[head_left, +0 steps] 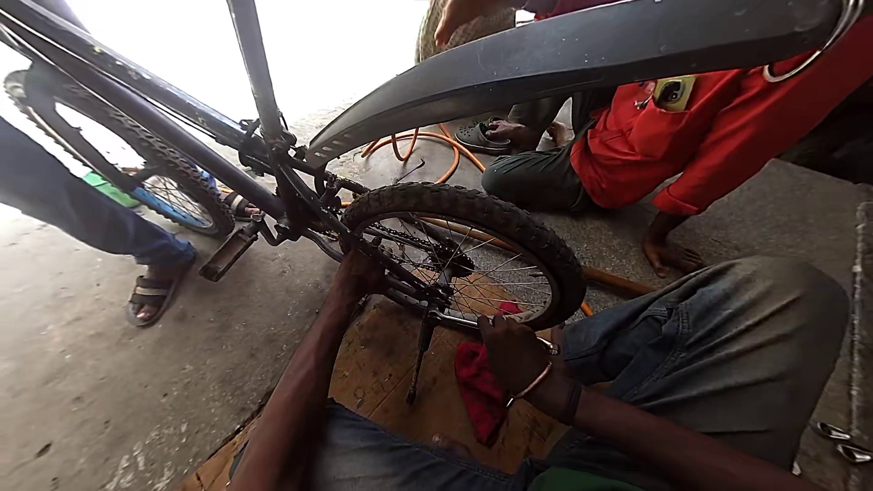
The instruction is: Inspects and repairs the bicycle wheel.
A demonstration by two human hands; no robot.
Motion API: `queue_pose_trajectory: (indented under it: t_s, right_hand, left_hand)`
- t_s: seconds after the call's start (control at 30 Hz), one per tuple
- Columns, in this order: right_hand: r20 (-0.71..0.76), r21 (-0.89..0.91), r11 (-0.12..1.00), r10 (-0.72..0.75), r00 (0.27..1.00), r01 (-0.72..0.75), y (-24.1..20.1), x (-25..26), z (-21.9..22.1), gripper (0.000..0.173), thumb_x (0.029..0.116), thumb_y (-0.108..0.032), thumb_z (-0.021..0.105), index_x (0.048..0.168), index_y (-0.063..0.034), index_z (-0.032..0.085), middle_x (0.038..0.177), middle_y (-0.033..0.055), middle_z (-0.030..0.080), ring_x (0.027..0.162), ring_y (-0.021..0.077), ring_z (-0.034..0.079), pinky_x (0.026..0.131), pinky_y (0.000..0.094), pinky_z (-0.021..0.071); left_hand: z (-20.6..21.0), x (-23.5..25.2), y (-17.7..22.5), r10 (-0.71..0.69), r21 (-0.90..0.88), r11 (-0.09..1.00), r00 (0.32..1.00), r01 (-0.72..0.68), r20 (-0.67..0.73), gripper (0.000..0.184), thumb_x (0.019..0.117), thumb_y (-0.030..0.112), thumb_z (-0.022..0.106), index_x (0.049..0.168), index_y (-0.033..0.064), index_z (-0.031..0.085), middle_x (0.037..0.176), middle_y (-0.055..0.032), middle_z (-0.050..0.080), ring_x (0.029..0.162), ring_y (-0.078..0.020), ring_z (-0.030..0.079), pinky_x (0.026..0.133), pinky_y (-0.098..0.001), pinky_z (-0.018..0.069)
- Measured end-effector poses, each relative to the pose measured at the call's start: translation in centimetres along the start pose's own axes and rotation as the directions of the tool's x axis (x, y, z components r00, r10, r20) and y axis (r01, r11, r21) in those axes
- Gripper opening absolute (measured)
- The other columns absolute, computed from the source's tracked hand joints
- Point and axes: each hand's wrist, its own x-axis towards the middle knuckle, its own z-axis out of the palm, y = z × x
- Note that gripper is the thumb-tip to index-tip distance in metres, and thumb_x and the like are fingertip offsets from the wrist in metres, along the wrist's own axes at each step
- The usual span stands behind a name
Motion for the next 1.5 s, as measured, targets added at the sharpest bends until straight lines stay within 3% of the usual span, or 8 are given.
queue_pose_trajectory:
  t_s: [0.23,0.5,0.8,0.97,1.03,1.2,1.37,1.5]
  right_hand:
    - [0.088,0.187,0.982,0.009,0.996,-0.026,-3.9,2.8,1.3,0.030,0.0969,-0.008,0.056,0.125,-0.0014,0.061,0.108,0.0205,0.068,0.088,0.0370,0.070,0.073,0.0508,0.0567]
    - [-0.476,0.628,0.716,0.042,0.878,0.306,-4.0,4.9,10.7,0.025,0.1052,-0.020,0.049,0.098,-0.0022,0.066,0.079,0.0110,0.064,0.071,0.0258,0.068,0.064,0.0446,0.0585]
    - [0.191,0.105,0.991,-0.099,0.977,0.080,-4.8,3.9,-1.8,0.022,0.0971,-0.011,0.059,0.116,-0.0010,0.063,0.097,0.0175,0.068,0.084,0.0331,0.070,0.073,0.0474,0.0563]
    - [-0.217,0.444,0.886,-0.036,0.975,0.132,-4.1,3.8,7.6,0.021,0.1040,-0.018,0.054,0.110,-0.0042,0.068,0.089,0.0153,0.070,0.076,0.0319,0.071,0.066,0.0495,0.0599]
    - [-0.207,0.557,0.814,-0.058,0.977,0.166,-3.7,3.2,11.2,0.032,0.1077,-0.025,0.046,0.112,-0.0033,0.069,0.091,0.0156,0.071,0.082,0.0329,0.072,0.073,0.0512,0.0596]
    - [-0.059,0.362,0.914,-0.176,0.983,0.185,-2.5,2.7,4.7,0.024,0.1044,-0.025,0.051,0.107,-0.0061,0.067,0.082,0.0120,0.069,0.077,0.0308,0.072,0.068,0.0493,0.0583]
    - [0.211,0.102,0.986,-0.151,0.966,0.132,-3.5,4.5,-1.6,0.027,0.1076,-0.024,0.046,0.114,-0.0041,0.064,0.096,0.0163,0.070,0.090,0.0339,0.071,0.079,0.0498,0.0554]
    - [0.227,0.021,0.989,-0.151,0.962,0.150,-5.1,4.6,-4.5,0.009,0.0944,-0.009,0.062,0.095,-0.0028,0.068,0.089,0.0162,0.069,0.082,0.0337,0.069,0.066,0.0494,0.0534]
  left_hand:
    - [0.1,-0.2,0.2,-0.001,0.020,1.000,1.000,0.001,-0.004,0.067,0.0774,0.059,0.072,0.123,0.0096,0.067,0.120,-0.0128,0.068,0.117,-0.0316,0.063,0.108,-0.0553,0.0417]
    - [-0.4,-0.8,0.7,0.009,-0.022,1.000,0.999,-0.008,0.040,0.068,0.0787,0.052,0.075,0.130,0.0076,0.065,0.128,-0.0150,0.067,0.124,-0.0339,0.060,0.107,-0.0563,0.0432]
    - [-0.2,-0.5,0.6,0.002,-0.022,1.000,1.000,-0.002,0.002,0.067,0.0772,0.052,0.075,0.127,0.0095,0.065,0.123,-0.0141,0.068,0.118,-0.0335,0.063,0.105,-0.0565,0.0440]
    - [-0.1,-0.3,0.5,-0.014,-0.044,0.999,1.000,0.014,0.001,0.066,0.0761,0.054,0.074,0.124,0.0095,0.067,0.120,-0.0144,0.068,0.117,-0.0344,0.063,0.103,-0.0575,0.0454]
    - [0.0,-0.3,0.5,-0.025,-0.050,0.998,1.000,0.026,0.016,0.070,0.0760,0.055,0.075,0.128,0.0097,0.065,0.126,-0.0156,0.067,0.122,-0.0354,0.061,0.106,-0.0589,0.0433]
    - [0.4,-0.4,0.4,-0.027,-0.071,0.997,1.000,0.028,0.007,0.069,0.0763,0.057,0.073,0.126,0.0091,0.066,0.124,-0.0161,0.067,0.119,-0.0356,0.062,0.101,-0.0598,0.0458]
    - [-0.3,-0.1,0.6,-0.038,-0.061,0.997,0.999,0.039,0.011,0.068,0.0720,0.058,0.075,0.121,0.0117,0.068,0.121,-0.0153,0.068,0.118,-0.0359,0.062,0.104,-0.0619,0.0421]
    - [-0.2,-0.3,0.5,-0.002,-0.053,0.999,0.999,0.000,-0.039,0.071,0.0711,0.059,0.077,0.120,0.0094,0.069,0.123,-0.0176,0.068,0.122,-0.0384,0.060,0.111,-0.0630,0.0355]
